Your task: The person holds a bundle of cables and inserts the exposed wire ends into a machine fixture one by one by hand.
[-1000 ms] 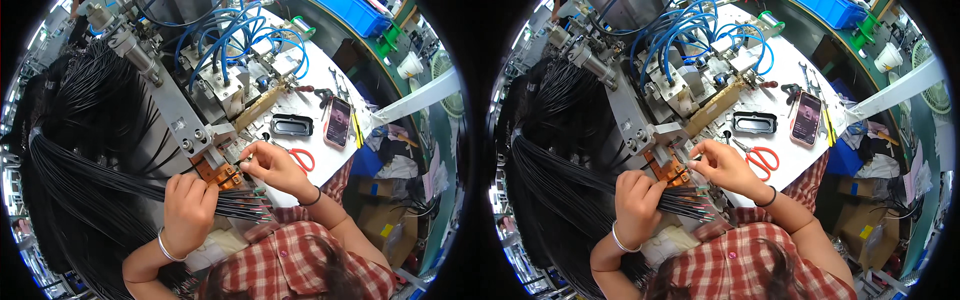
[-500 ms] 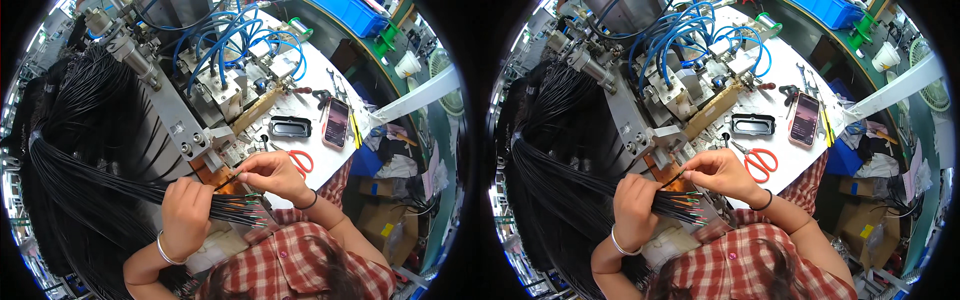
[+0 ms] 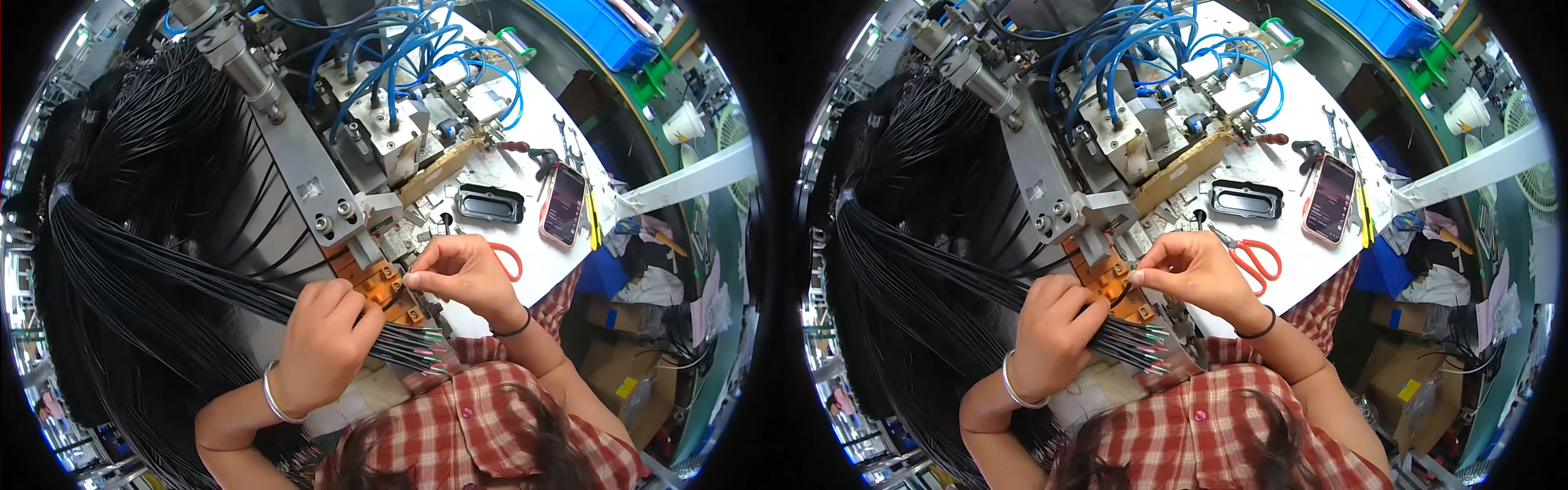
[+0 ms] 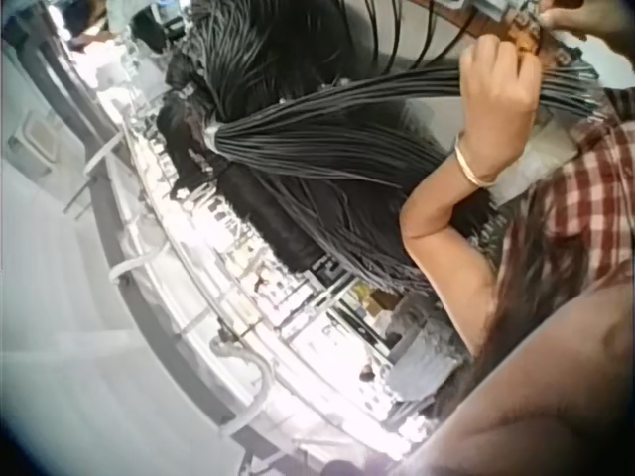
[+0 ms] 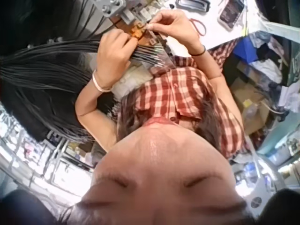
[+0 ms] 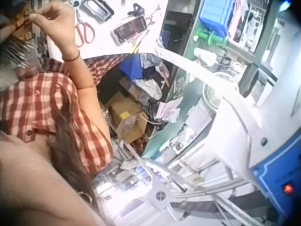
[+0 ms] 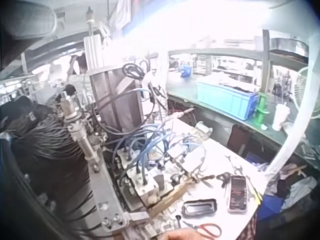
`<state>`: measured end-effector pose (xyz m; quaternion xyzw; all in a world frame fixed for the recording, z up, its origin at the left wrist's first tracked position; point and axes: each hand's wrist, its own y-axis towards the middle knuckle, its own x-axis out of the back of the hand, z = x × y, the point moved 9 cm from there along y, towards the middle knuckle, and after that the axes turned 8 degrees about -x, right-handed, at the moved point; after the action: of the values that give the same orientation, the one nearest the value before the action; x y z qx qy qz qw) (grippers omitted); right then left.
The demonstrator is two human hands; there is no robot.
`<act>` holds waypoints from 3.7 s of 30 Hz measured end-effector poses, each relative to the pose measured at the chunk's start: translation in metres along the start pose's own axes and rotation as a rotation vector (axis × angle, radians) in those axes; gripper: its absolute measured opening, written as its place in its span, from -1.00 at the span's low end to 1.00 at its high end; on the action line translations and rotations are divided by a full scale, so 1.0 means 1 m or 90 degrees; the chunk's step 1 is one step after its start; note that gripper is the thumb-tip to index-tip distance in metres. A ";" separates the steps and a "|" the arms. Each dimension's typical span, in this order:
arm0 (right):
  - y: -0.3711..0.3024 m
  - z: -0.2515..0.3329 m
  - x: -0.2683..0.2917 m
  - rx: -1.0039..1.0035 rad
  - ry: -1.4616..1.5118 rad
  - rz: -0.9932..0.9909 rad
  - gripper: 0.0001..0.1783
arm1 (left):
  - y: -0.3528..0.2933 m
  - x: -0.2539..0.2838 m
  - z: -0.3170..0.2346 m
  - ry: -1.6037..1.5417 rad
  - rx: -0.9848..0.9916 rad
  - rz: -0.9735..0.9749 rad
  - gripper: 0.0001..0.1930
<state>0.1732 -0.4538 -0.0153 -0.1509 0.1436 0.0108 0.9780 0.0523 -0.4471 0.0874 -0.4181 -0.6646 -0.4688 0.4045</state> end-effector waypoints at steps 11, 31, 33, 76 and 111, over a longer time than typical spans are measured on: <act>0.014 -0.021 -0.002 -0.151 -0.005 0.072 -0.83 | -0.003 -0.002 0.006 0.028 0.060 0.039 -0.75; -0.011 0.014 0.001 0.077 0.013 -0.086 -0.91 | -0.001 0.009 0.004 -0.020 0.054 -0.020 -0.58; -0.011 0.013 0.001 0.072 0.017 -0.096 -0.91 | -0.001 0.010 0.004 -0.010 0.061 -0.014 -0.57; 0.000 0.002 0.009 0.008 -0.059 -0.116 -0.87 | -0.003 0.009 0.007 0.036 0.069 -0.021 -0.68; 0.010 -0.005 0.003 0.001 -0.040 -0.029 -0.84 | 0.001 0.013 0.004 0.010 0.057 -0.037 -0.69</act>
<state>0.1742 -0.4461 -0.0237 -0.1532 0.1095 -0.0067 0.9821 0.0489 -0.4403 0.0984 -0.3765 -0.6935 -0.4533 0.4145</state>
